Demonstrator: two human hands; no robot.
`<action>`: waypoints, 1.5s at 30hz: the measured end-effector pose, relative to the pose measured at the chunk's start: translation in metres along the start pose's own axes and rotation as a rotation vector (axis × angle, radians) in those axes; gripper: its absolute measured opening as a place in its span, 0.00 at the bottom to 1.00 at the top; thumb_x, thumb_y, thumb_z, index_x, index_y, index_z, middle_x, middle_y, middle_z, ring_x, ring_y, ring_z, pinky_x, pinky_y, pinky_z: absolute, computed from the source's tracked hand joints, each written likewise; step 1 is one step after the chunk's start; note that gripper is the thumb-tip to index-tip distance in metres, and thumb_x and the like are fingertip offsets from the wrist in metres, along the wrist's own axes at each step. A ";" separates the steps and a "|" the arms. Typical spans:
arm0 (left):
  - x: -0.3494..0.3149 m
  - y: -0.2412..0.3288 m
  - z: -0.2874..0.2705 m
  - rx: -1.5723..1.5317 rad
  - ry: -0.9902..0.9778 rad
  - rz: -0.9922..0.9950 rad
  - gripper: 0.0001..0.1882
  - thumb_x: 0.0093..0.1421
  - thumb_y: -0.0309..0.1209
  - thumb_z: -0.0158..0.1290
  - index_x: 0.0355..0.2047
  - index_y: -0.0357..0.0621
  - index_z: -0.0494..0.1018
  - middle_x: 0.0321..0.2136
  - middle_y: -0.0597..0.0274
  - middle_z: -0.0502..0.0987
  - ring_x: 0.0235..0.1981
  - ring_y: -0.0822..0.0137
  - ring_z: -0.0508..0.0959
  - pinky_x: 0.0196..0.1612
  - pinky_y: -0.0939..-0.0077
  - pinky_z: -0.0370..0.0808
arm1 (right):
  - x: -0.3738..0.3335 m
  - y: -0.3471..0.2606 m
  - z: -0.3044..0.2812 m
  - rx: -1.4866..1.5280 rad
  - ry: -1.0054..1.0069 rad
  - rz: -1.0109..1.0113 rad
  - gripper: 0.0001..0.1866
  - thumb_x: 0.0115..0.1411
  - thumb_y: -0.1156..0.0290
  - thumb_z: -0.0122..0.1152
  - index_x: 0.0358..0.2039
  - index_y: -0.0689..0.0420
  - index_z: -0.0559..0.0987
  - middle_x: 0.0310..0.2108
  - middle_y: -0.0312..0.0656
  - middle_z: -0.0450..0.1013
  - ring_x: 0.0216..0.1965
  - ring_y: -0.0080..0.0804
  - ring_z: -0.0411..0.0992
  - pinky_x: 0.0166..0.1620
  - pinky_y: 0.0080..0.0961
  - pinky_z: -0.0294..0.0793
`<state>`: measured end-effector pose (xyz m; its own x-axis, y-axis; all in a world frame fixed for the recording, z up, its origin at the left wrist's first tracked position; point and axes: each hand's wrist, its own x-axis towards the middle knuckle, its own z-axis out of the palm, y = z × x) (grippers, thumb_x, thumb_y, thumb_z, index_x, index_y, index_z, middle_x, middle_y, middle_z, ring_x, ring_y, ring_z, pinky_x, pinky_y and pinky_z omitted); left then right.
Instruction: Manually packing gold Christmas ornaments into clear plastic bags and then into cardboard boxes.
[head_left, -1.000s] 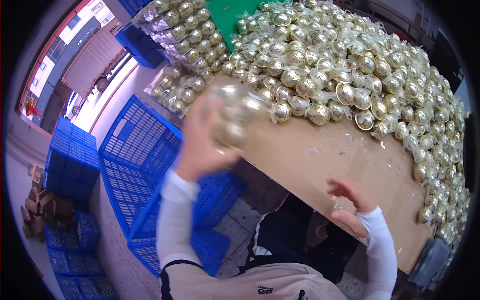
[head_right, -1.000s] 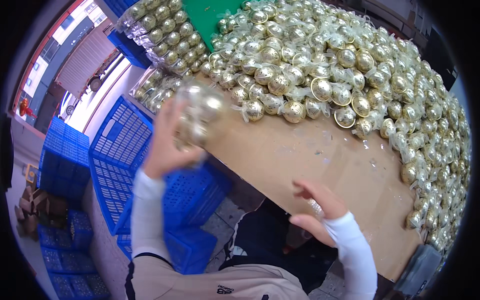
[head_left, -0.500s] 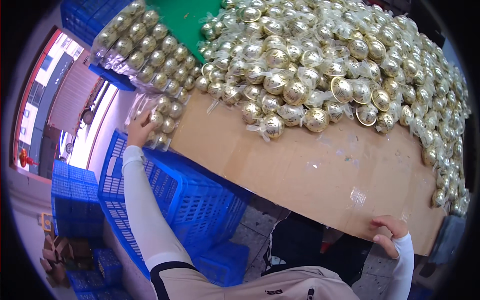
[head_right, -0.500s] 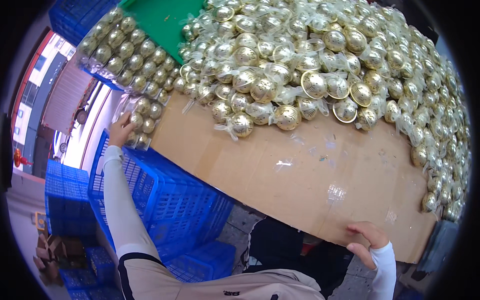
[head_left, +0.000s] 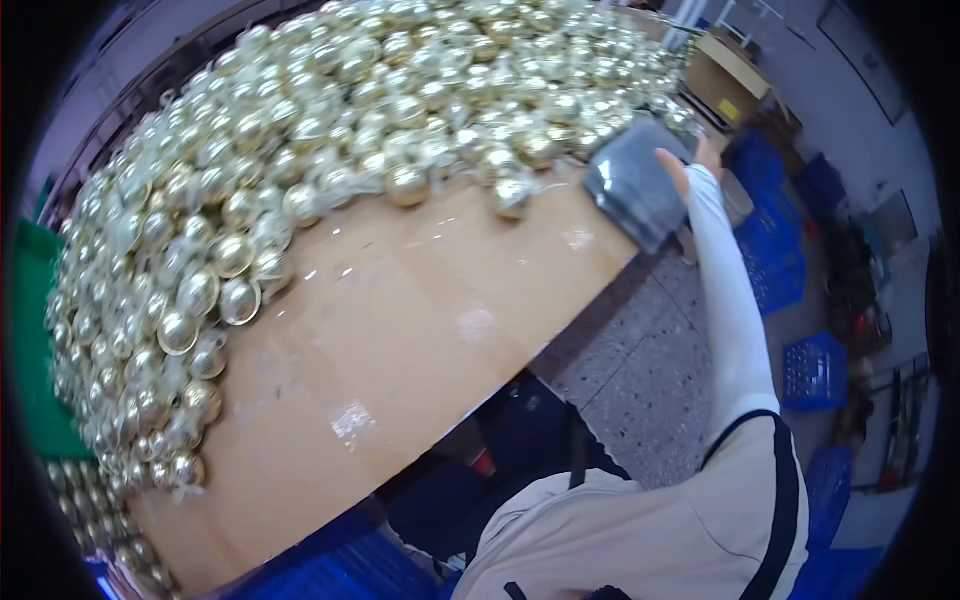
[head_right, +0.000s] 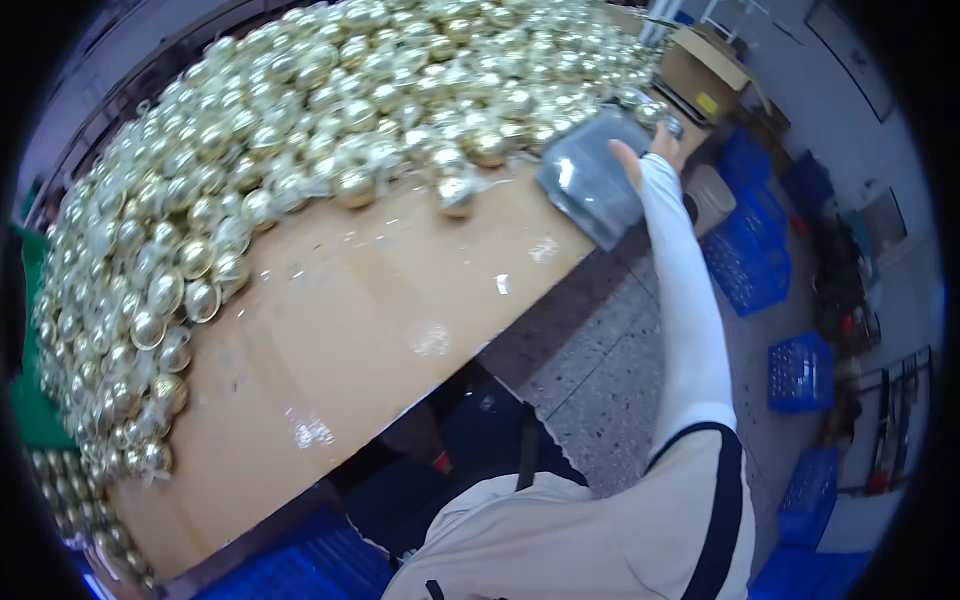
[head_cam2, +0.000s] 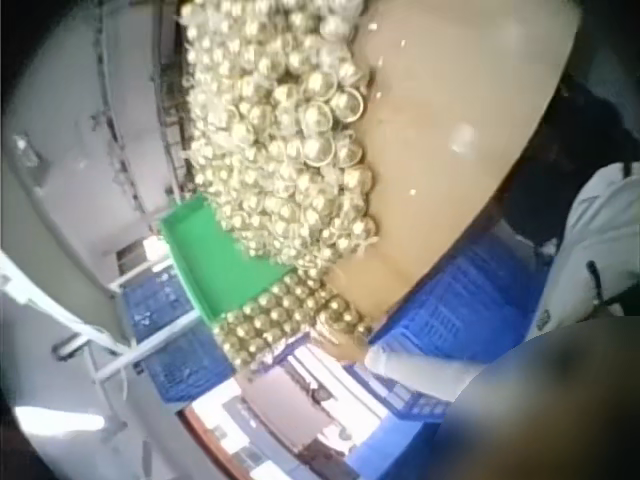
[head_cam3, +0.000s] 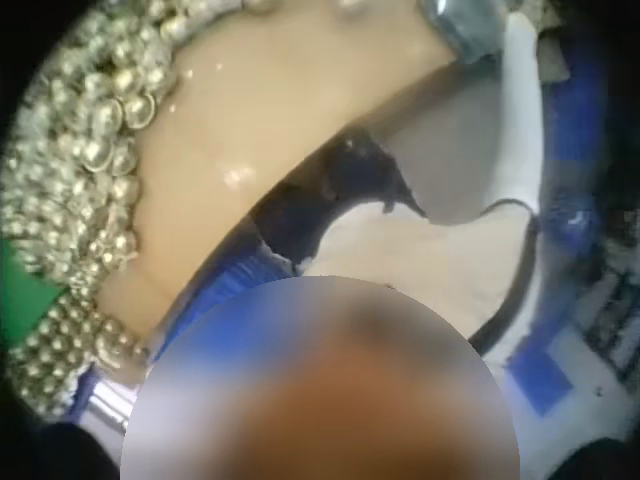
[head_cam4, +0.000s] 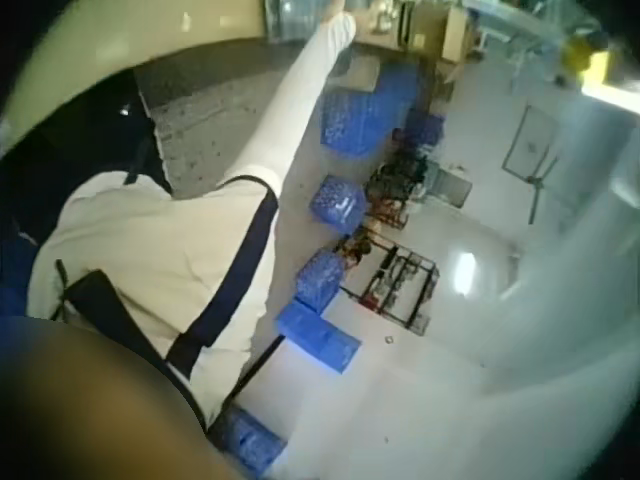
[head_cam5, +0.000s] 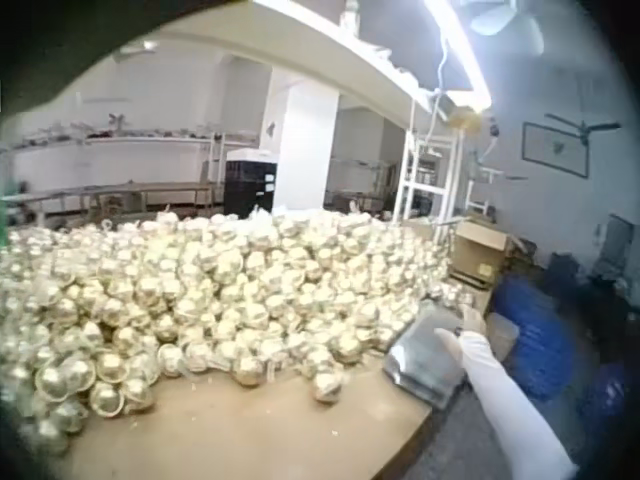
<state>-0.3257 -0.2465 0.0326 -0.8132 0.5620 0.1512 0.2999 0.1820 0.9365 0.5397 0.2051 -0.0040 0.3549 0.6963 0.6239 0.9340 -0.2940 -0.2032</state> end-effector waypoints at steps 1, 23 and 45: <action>-0.002 -0.003 0.006 -0.012 -0.020 0.012 0.14 0.55 0.26 0.49 0.43 0.35 0.70 0.46 0.48 0.71 0.48 0.53 0.71 0.52 0.66 0.66 | 0.000 0.009 0.006 -0.016 -0.120 0.209 0.60 0.32 0.34 0.65 0.59 0.60 0.54 0.54 0.58 0.60 0.57 0.51 0.58 0.58 0.36 0.57; -0.168 0.113 0.309 0.410 -0.606 1.174 0.12 0.51 0.18 0.49 0.38 0.30 0.72 0.38 0.45 0.74 0.40 0.48 0.73 0.46 0.62 0.69 | 0.010 0.047 -0.027 1.376 -0.259 0.395 0.07 0.55 0.74 0.53 0.33 0.62 0.72 0.22 0.39 0.72 0.19 0.21 0.69 0.19 0.15 0.64; -0.237 0.131 0.459 -0.375 -1.224 0.096 0.20 0.61 0.25 0.46 0.54 0.37 0.63 0.52 0.61 0.66 0.52 0.65 0.68 0.53 0.74 0.64 | 0.035 0.067 0.059 -0.289 -0.273 0.269 0.12 0.56 0.65 0.49 0.36 0.60 0.72 0.22 0.46 0.73 0.28 0.39 0.74 0.31 0.37 0.71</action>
<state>0.1356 0.0146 -0.0258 0.2494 0.9681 0.0217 0.0111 -0.0252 0.9996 0.6175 0.2481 -0.0402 0.6169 0.7055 0.3489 0.7711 -0.6306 -0.0883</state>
